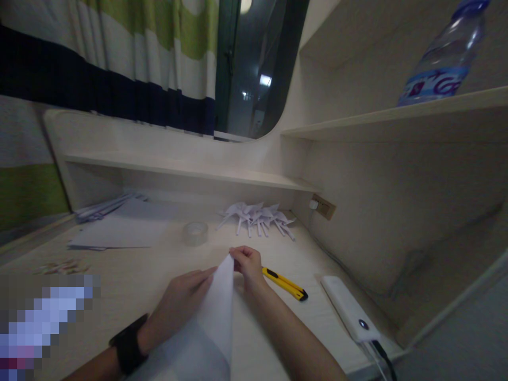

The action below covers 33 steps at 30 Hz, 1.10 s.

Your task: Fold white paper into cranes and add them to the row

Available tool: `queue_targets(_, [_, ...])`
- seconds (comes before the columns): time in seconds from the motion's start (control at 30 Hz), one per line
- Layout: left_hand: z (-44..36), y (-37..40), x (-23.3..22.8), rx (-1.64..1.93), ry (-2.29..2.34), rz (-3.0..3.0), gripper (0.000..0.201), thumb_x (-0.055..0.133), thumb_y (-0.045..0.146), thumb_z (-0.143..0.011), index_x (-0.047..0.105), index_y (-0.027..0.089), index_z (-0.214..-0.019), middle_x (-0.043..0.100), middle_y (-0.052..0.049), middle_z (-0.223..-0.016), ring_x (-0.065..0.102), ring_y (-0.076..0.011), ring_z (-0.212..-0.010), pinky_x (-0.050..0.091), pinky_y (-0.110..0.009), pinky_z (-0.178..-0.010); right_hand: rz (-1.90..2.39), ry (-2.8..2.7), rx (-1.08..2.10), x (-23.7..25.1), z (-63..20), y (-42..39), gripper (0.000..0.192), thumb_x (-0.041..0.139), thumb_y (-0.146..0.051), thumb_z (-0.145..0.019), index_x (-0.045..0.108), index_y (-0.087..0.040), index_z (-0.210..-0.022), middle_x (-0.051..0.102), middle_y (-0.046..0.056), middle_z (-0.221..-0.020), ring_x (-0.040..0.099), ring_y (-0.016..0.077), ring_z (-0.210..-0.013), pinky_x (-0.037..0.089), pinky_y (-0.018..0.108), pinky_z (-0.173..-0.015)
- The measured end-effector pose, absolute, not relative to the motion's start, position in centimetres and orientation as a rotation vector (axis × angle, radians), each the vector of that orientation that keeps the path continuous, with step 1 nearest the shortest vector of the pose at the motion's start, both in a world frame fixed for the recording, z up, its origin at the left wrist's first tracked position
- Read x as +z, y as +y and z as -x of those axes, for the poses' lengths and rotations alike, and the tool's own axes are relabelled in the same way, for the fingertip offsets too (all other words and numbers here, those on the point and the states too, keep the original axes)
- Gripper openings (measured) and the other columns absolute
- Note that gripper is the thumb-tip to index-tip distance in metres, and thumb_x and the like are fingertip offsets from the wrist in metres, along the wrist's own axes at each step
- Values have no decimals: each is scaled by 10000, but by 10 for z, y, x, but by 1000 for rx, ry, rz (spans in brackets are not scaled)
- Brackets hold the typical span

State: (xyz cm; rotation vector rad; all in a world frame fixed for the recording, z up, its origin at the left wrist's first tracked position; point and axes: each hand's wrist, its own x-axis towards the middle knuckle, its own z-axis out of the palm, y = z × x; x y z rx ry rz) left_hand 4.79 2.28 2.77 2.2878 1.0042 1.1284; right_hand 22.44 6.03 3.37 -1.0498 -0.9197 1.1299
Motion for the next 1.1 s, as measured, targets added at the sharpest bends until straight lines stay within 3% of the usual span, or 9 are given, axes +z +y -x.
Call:
queue_targets(0.2, [-49,24,27,1120,989,-2286,324,414,254,-924,632,242,-1164,686,-24,-803,641,-178,-783,490,-282,-708,1069,-900,1134,29,-223,63,196,727,-314,-574,622,-149,-592,520,-35,-453,439,82,-394,320,203,-399])
queue_targets(0.5, [-47,24,26,1086,1016,-2296,328,412,272,-927,638,230,-1162,668,-23,-720,647,-185,-770,499,-287,-717,1082,-880,1027,41,-220,54,128,709,-255,-551,640,-152,-584,517,-49,-451,443,79,-426,334,197,-426])
queue_targets(0.83, [-47,24,24,1208,1040,-2347,337,407,262,-929,614,220,-1191,711,-59,-891,655,-183,-762,515,-291,-689,1039,-950,1189,38,-228,61,371,723,-488,-597,597,-141,-563,568,0,-497,486,98,-422,359,215,-427])
queue_targets(1.1, [-47,26,22,1214,1031,-2357,337,404,262,-933,606,234,-1202,710,-48,-862,662,-182,-769,522,-276,-676,1044,-1060,1175,41,-227,57,303,782,-398,-553,628,-138,-576,561,-13,-501,488,91,-451,358,203,-447])
